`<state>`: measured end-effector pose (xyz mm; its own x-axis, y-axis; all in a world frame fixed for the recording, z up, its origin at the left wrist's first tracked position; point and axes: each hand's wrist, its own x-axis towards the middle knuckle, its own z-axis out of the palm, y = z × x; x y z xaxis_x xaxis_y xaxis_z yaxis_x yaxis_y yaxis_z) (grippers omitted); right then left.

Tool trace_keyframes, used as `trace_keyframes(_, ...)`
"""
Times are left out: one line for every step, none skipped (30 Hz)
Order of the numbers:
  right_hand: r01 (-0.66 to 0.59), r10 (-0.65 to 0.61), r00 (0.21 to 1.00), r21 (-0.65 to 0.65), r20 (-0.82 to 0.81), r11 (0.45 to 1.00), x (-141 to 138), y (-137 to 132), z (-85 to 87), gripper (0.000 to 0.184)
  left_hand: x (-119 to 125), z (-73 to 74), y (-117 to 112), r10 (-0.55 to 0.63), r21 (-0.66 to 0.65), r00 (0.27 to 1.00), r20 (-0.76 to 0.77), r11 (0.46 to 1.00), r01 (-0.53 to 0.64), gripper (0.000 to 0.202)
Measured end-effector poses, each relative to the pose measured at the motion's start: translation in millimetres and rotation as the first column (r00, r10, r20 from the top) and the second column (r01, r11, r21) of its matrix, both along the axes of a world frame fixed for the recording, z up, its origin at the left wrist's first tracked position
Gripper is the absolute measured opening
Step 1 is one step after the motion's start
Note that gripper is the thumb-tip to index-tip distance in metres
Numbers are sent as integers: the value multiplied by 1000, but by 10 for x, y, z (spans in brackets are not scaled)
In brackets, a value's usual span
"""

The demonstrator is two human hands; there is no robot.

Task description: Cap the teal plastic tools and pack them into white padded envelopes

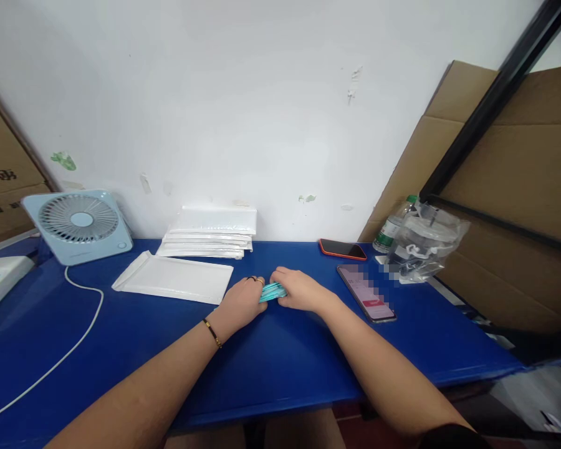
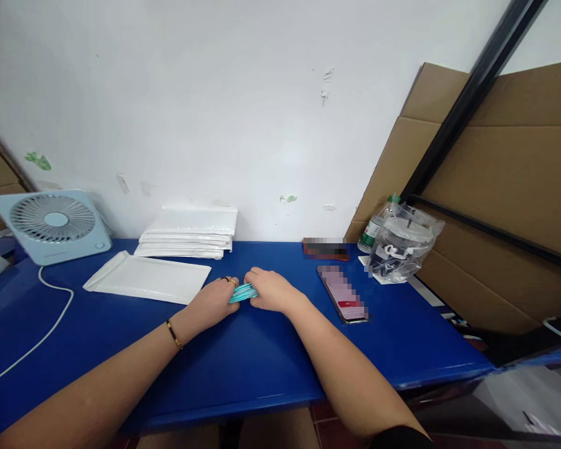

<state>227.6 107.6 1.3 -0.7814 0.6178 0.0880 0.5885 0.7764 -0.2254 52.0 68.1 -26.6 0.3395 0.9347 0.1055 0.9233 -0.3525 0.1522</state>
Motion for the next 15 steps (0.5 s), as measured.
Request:
trace_keyframes(-5,3,996,-15,-94,1000,28,-24,84,32,11,8,1,10,-7,998,63,1000,-10,12)
trace_keyframes(-17,13,977,-20,-213,1000,50,-58,176,39,28,19,-1,13,-15,990,141,1000,-11,12)
trace_keyframes(-36,29,945,-17,-325,999,59,-100,272,46,48,30,-5,8,-14,973,229,1000,-5,11)
trace_keyframes(-38,34,903,0,-429,999,51,-150,364,47,71,38,-11,-7,0,947,323,1000,8,11)
trace_keyframes(-36,40,860,17,-509,999,22,-205,448,40,96,43,-19,-32,24,910,413,999,25,10)
trace_keyframes(-32,44,824,32,-565,999,-27,-261,517,31,119,42,-27,-64,53,867,495,998,44,11)
trace_keyframes(-23,46,798,45,-600,999,-94,-314,570,28,139,36,-34,-92,78,820,565,995,58,12)
trace_keyframes(-19,48,789,53,-613,998,-172,-359,603,29,152,24,-40,-115,97,777,619,993,70,14)
trace_keyframes(-22,51,794,55,-606,998,-256,-395,619,30,158,8,-44,-130,109,743,656,991,78,16)
trace_keyframes(-30,57,809,55,-584,998,-340,-419,617,30,155,-11,-43,-133,110,726,675,991,79,17)
trace_keyframes(-43,65,831,52,-552,998,-416,-432,603,29,144,-28,-39,-123,104,724,679,992,70,17)
trace_keyframes(-56,73,854,47,-516,997,-478,-433,580,29,124,-44,-29,-104,96,733,673,994,53,17)
trace_keyframes(-65,78,872,43,-483,997,-522,-426,555,29,98,-54,-16,-88,89,746,660,995,38,18)
trace_keyframes(-67,77,887,37,-456,997,-545,-412,531,29,66,-60,2,-77,82,760,645,996,32,20)
trace_keyframes(-63,69,898,28,-436,998,-545,-395,513,29,33,-61,21,-66,70,773,631,997,29,21)
